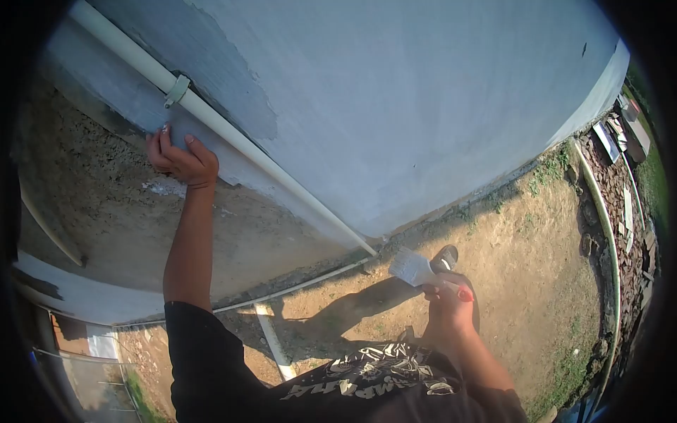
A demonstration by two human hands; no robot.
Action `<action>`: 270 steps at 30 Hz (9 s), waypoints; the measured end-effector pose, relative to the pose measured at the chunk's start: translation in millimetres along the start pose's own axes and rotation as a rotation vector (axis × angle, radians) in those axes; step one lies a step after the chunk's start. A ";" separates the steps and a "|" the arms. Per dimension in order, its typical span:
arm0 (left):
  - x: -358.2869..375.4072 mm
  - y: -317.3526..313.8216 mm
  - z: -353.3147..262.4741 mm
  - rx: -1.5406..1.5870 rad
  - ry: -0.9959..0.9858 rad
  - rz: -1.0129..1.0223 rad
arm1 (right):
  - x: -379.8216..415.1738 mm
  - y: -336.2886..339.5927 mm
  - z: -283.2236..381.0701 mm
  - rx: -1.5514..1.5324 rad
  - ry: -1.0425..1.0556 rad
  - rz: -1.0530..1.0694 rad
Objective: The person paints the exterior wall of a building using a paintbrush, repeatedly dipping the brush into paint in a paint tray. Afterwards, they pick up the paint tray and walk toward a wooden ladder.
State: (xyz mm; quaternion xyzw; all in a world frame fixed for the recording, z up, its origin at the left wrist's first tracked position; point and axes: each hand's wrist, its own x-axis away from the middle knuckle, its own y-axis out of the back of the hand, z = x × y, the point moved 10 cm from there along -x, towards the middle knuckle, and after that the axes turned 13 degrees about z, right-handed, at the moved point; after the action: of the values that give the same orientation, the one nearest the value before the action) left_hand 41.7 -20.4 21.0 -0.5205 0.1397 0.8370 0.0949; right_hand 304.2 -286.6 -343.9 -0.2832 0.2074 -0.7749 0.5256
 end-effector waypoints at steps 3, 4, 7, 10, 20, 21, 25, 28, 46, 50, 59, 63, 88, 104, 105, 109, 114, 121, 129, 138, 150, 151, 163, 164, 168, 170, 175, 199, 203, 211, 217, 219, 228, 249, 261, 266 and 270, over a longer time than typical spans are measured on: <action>9.4 3.9 -0.7 0.163 -0.140 -0.138 | -42.2 -27.5 4.1 0.181 -0.013 0.106; 11.4 5.1 1.4 0.139 -0.116 -0.131 | -53.5 -46.5 8.0 0.146 -0.013 0.143; 11.7 4.3 3.9 0.080 -0.063 -0.096 | -72.5 -87.2 19.7 0.188 0.096 0.212; 11.3 2.7 5.3 0.079 -0.043 -0.084 | -59.4 -104.9 35.3 0.237 0.162 0.257; 11.0 3.8 6.0 0.006 0.027 -0.074 | -26.4 -59.3 -29.6 0.094 -0.050 0.132; 10.9 2.8 7.1 0.010 0.035 -0.066 | -28.1 -61.2 -34.0 0.076 -0.061 0.134; 11.4 2.5 9.6 0.035 0.046 -0.063 | -42.2 -77.8 -32.9 0.114 -0.024 0.215; 12.1 2.8 11.0 0.054 0.051 -0.061 | -52.7 -92.8 -24.9 0.189 0.052 0.242; 10.8 -0.1 8.2 -0.029 0.061 -0.034 | -112.5 -106.9 -17.9 0.068 0.177 0.092; 11.0 -4.9 4.5 -0.055 0.024 -0.012 | -130.0 -78.6 -55.0 -0.157 0.154 -0.026; 12.5 -17.0 -1.5 0.031 -0.076 0.014 | -144.2 -24.4 -147.4 -0.253 0.121 -0.245; 12.1 -18.3 -6.5 -0.101 -0.107 0.044 | -155.4 -14.3 -168.5 -0.272 0.137 -0.304; 18.1 -21.5 4.4 -0.161 -0.238 -0.033 | -172.8 68.9 -244.0 -0.436 0.026 -0.397; 18.4 -23.3 9.9 -0.189 -0.207 -0.020 | -185.5 77.3 -259.4 -0.518 0.110 -0.315; 17.8 -23.6 9.1 -0.180 -0.199 -0.010 | -188.0 84.4 -267.4 -0.525 0.118 -0.318; 18.6 -24.8 13.2 -0.206 -0.176 0.009 | -191.7 87.0 -270.0 -0.483 0.050 -0.400; 16.9 -24.1 8.6 -0.186 -0.159 0.023 | -181.2 20.1 -180.4 -0.440 0.202 -0.227; 17.2 -23.7 7.5 -0.209 -0.187 -0.006 | -168.0 -5.8 -147.9 -0.701 0.221 -0.066; 20.5 -25.6 12.4 -0.253 -0.130 -0.001 | -186.1 90.6 -248.7 -0.493 0.081 -0.366; 20.2 -25.5 6.7 -0.237 -0.151 0.012 | -162.1 -21.2 -98.7 -0.398 0.240 -0.156; 17.0 -22.3 -0.3 -0.203 -0.179 0.018 | -184.9 67.1 -251.8 -0.402 0.039 -0.342; 17.5 -23.0 0.9 -0.186 -0.180 0.022 | -186.7 66.1 -254.5 -0.396 0.032 -0.342; 17.5 -22.9 3.0 -0.195 -0.194 0.032 | -147.9 -32.0 -136.1 -0.447 0.196 -0.113; 17.2 -22.6 1.0 -0.203 -0.198 0.030 | -151.0 -24.4 -155.2 -0.450 0.173 -0.135; 16.6 -24.7 -0.6 -0.149 -0.241 0.048 | -170.1 15.4 -236.5 -0.387 0.064 -0.248; 15.9 -24.6 -1.2 -0.112 -0.252 0.057 | -176.0 13.6 -242.8 -0.435 0.044 -0.251; 17.1 -28.8 3.6 -0.085 -0.245 0.077 | -166.4 -44.5 -170.1 -0.627 0.097 -0.087; 15.3 -22.8 0.8 -0.108 -0.162 0.065 | -139.0 -85.8 -111.2 -0.549 0.155 -0.067; 14.1 -18.1 -0.9 -0.085 -0.142 0.030 | -150.6 -62.6 -146.4 -0.527 0.160 -0.086; 14.1 -18.2 -1.6 -0.128 -0.110 0.047 | -182.9 11.1 -266.5 -0.432 -0.011 -0.251; 15.5 -20.1 3.4 -0.095 -0.114 0.039 | -161.5 -67.4 -136.2 -0.530 0.133 -0.090; 15.6 -21.1 3.9 -0.099 -0.109 0.040 | -140.9 -85.7 -99.8 -0.518 0.177 -0.052; 15.1 -17.0 -2.2 -0.077 -0.134 0.027 | -177.7 9.1 -235.6 -0.362 0.104 -0.115; 16.9 -17.2 2.0 -0.091 -0.131 -0.025 | -178.3 31.7 -256.3 -0.331 -0.002 -0.262; 15.9 -15.6 -0.6 -0.059 -0.106 -0.003 | -141.9 -72.9 -86.0 -0.394 0.189 -0.037; 18.2 -16.7 -1.5 -0.127 -0.125 -0.018 | -167.5 -35.6 -150.7 -0.345 0.156 -0.068; 17.1 -17.6 -1.9 -0.177 -0.096 0.007 | -182.8 21.2 -240.7 -0.295 0.039 -0.178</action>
State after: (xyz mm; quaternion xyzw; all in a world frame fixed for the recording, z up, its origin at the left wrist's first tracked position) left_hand 41.2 -4.2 2.5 -0.4857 0.0625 0.8703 0.0523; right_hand 213.2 -118.2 -578.7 -0.3596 0.3030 -0.7848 0.4036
